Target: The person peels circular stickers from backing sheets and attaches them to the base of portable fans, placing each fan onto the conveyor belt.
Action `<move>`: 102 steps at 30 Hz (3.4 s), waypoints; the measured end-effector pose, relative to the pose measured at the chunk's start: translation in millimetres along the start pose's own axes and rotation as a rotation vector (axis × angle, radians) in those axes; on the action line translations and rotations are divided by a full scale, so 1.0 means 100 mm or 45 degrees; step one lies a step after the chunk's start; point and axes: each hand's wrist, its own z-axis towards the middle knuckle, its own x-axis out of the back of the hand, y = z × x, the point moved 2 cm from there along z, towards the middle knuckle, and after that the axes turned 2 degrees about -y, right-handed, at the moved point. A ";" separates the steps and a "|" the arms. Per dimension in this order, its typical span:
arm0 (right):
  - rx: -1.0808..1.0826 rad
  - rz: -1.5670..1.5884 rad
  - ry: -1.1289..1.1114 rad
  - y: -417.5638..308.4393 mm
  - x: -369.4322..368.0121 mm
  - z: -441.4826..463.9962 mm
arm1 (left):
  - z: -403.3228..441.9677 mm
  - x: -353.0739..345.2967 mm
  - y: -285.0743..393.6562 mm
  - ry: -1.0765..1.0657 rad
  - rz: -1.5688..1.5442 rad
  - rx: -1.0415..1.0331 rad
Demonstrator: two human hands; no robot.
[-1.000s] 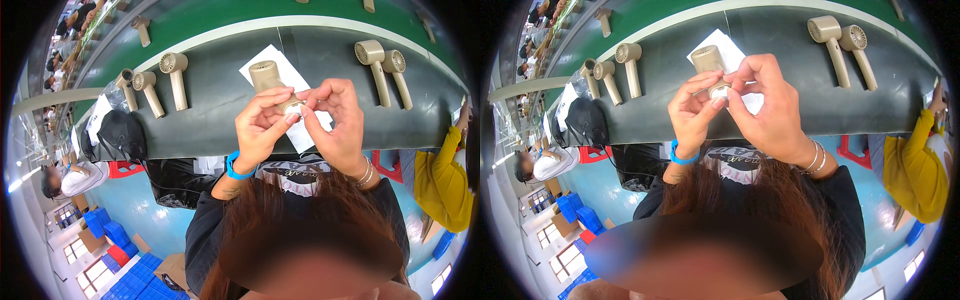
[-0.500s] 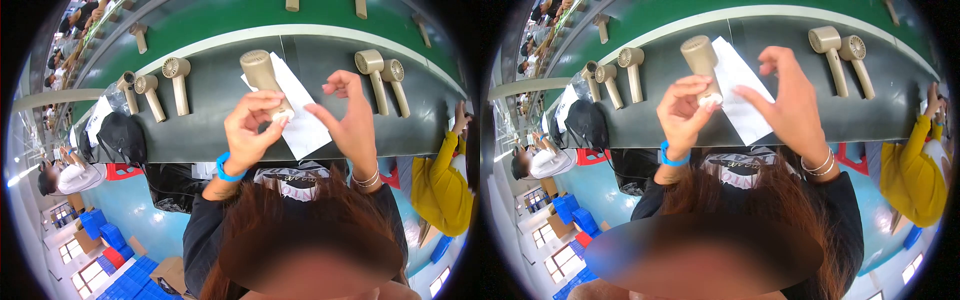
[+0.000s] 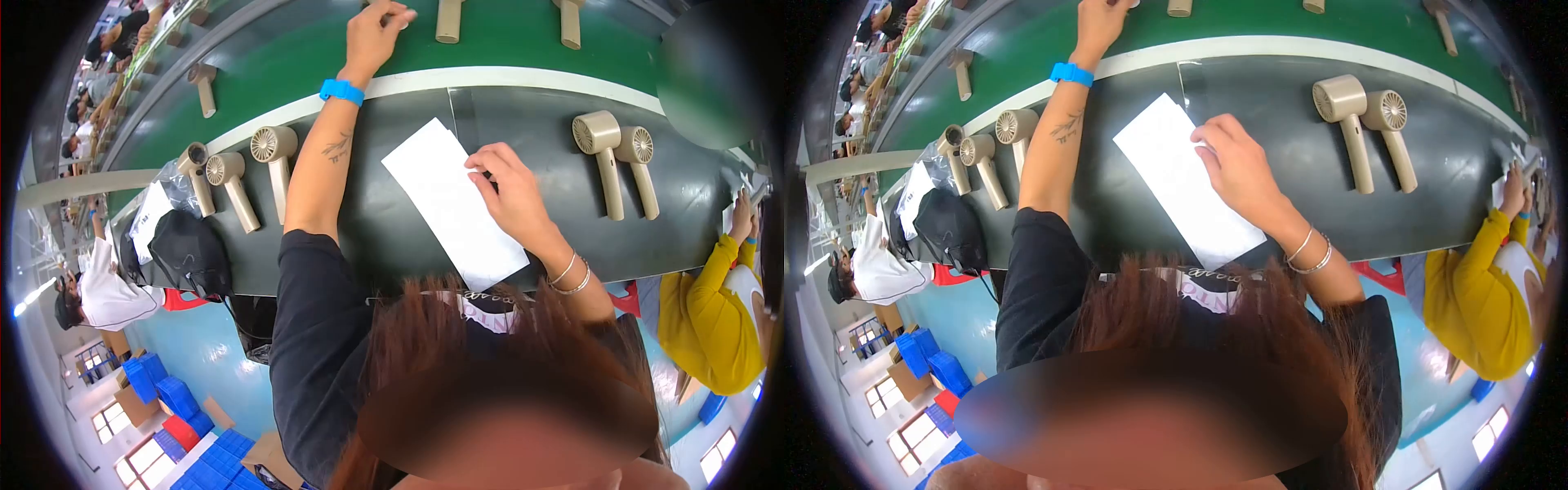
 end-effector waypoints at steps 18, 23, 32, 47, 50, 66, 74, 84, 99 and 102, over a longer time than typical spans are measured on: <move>0.074 -0.362 0.017 -0.10 -0.38 -0.01 | -1.76 0.70 1.20 -0.799 0.095 -0.094; 0.063 -0.160 -0.071 -0.09 -0.25 0.00 | -1.74 0.68 1.20 -0.830 0.125 -0.110; -0.231 0.597 -0.128 0.06 -0.06 0.03 | -0.71 0.18 0.50 -0.183 0.485 -0.129; 0.087 0.880 0.288 -0.33 0.37 -0.16 | -0.80 0.70 1.51 0.195 0.153 -0.100; 0.180 0.874 0.228 -0.51 0.40 -0.29 | -1.32 0.79 1.92 0.121 0.148 -0.115; 0.123 0.911 0.128 -0.72 0.22 -0.43 | -1.98 0.62 2.18 -0.063 -1.019 0.506; 0.091 0.831 0.135 -0.74 0.24 -0.42 | -2.01 0.61 2.16 -0.065 -1.056 0.529; 0.025 0.782 0.064 -0.79 0.27 -0.42 | -2.01 0.61 2.17 -0.066 -1.075 0.524; 0.045 0.706 0.041 -0.79 0.30 -0.41 | -2.02 0.61 2.18 -0.084 -1.046 0.534; 0.045 0.687 0.036 -0.80 0.31 -0.41 | -2.01 0.61 2.18 -0.084 -1.043 0.540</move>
